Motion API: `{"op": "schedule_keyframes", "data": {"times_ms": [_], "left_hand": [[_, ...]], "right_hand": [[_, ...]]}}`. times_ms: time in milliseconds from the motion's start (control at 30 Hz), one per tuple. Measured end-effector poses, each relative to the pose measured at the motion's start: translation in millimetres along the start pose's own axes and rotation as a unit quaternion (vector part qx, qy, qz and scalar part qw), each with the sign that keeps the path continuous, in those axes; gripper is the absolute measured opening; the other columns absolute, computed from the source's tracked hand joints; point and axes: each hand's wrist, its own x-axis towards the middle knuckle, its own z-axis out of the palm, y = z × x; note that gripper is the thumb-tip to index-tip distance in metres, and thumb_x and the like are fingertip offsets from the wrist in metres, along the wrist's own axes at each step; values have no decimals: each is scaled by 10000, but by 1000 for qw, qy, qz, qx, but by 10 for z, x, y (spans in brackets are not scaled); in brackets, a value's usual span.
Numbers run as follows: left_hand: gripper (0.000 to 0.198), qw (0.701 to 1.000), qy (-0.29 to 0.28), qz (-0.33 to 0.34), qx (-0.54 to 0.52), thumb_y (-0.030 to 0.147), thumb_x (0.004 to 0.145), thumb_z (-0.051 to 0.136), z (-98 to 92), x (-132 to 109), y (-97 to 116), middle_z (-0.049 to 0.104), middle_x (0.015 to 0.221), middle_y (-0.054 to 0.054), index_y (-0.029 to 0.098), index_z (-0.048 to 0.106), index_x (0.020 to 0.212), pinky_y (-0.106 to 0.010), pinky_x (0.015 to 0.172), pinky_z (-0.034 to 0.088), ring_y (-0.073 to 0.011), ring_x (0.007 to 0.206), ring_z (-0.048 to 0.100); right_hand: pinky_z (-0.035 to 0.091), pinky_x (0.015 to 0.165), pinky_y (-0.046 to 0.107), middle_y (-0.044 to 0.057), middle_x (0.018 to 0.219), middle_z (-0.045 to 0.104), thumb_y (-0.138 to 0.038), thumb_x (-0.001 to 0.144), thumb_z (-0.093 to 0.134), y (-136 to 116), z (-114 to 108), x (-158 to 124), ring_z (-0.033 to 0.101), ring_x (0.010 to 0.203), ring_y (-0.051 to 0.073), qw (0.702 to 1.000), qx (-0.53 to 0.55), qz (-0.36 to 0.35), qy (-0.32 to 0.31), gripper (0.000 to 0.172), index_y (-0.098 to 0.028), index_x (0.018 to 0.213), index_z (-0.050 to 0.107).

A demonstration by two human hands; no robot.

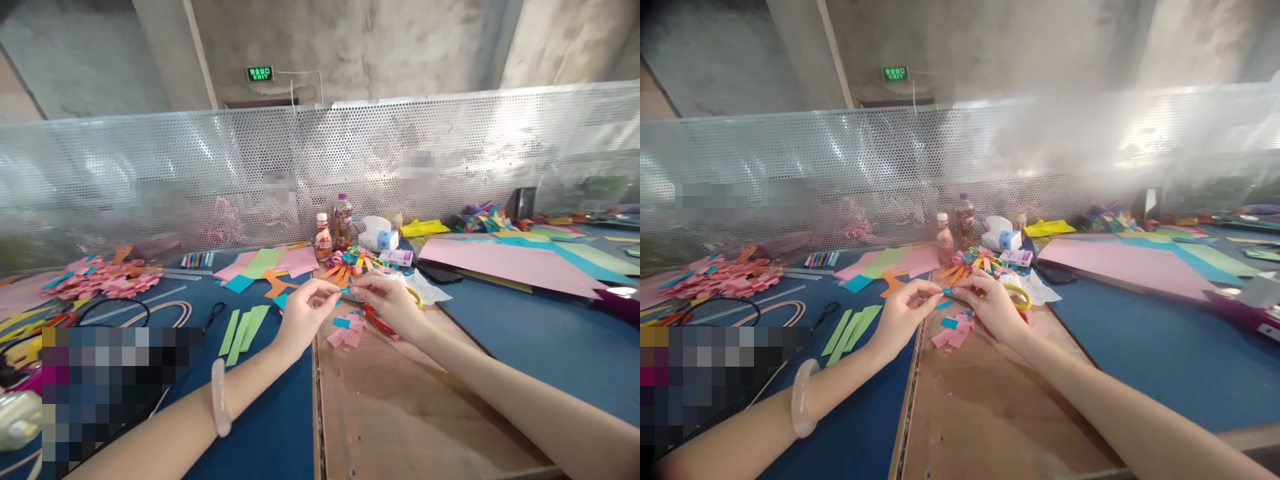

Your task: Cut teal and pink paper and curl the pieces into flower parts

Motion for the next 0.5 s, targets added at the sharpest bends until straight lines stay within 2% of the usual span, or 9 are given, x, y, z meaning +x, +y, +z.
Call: {"op": "schedule_keyframes", "data": {"times_ms": [233,500], "left_hand": [[118,1000,0,-1,1,283,756,570,-7,6,-3,619,854,-42,178,606,798,-275,713,462,-163,781,579],[117,1000,3,-6,-2,289,746,581,-3,4,1,619,839,-39,183,604,790,-269,690,459,-164,768,577]], "right_hand": [[404,805,338,37,806,654,-309,782,575,5,17,-10,550,899,200,1000,-8,3,2,145,-206,776,677],[426,749,323,36,785,660,-291,783,572,-38,22,-13,564,815,184,1000,-17,-14,11,140,-204,758,679]]}}
